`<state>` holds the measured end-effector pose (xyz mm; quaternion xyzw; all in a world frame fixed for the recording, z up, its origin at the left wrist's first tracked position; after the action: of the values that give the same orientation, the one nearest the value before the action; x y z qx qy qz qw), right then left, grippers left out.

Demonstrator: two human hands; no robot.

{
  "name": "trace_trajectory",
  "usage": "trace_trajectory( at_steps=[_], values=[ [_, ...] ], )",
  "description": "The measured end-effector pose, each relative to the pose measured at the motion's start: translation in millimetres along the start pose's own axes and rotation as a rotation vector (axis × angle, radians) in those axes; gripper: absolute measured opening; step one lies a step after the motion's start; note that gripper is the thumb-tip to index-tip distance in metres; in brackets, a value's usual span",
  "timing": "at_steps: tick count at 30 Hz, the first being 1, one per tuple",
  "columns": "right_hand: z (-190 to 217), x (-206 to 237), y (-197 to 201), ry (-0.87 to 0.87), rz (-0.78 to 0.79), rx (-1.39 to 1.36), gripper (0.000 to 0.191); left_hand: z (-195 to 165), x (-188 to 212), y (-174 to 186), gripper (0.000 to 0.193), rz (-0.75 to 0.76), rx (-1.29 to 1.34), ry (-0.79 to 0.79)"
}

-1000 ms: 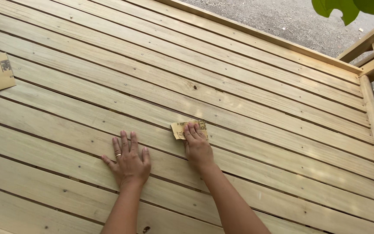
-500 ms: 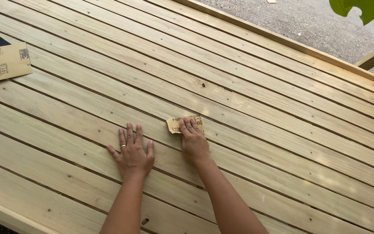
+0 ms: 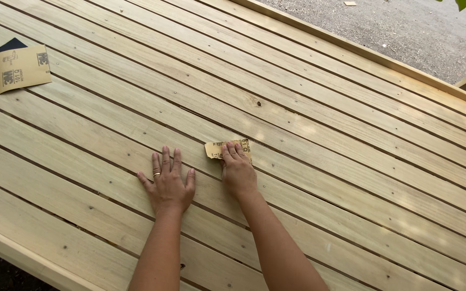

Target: The person sands a wooden slatted bench using a sanding sheet. They move the sandpaper along the grain of the wood, covering multiple slats and sections of the bench surface.

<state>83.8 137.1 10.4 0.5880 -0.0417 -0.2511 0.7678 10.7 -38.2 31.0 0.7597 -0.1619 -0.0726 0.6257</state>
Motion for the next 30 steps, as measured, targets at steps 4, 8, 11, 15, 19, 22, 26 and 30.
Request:
trace_trajectory(
  at_steps=[4,8,11,15,19,22,26,30],
  values=[
    [2.4,11.5,-2.7,0.020,0.007,0.037,0.045,-1.1,-0.7,0.6,0.073,0.012,0.005,0.002],
    [1.1,54.9,17.7,0.096,-0.005,0.113,0.049,-3.9,-1.7,3.4,0.073,0.022,-0.007,0.011],
    [0.2,58.9,36.2,0.095,0.130,-0.009,0.063,-5.3,-1.2,5.0,0.073,0.040,0.010,0.008],
    [-0.7,32.3,61.8,-0.023,0.144,-0.004,0.089,-5.9,0.6,5.3,0.073,0.064,-0.017,0.021],
    [1.6,13.2,70.0,-0.004,0.299,0.213,0.116,-6.8,1.4,5.6,0.074,0.073,-0.019,0.020],
    [-2.5,5.3,73.8,0.023,0.232,0.157,0.103,-7.2,1.4,6.0,0.074,0.074,-0.031,0.022],
    [-25.4,-9.6,75.3,-0.148,0.161,-0.001,0.063,-7.0,1.5,4.8,0.074,0.080,-0.039,0.027],
    [-42.3,-26.2,81.2,-0.197,-0.093,-0.318,0.036,-7.1,0.8,2.9,0.074,0.064,-0.028,0.020]
  ],
)
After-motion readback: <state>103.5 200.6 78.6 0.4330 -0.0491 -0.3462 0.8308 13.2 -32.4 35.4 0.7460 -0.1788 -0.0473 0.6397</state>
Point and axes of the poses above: each hand's wrist, its own x-axis away from the middle knuckle, its own y-axis out of the back of the hand, z = x × y, the point moved 3 cm from there along -x, towards the middle knuckle, and after that the axes turned 4 degrees about x, right-handed, at the moved point
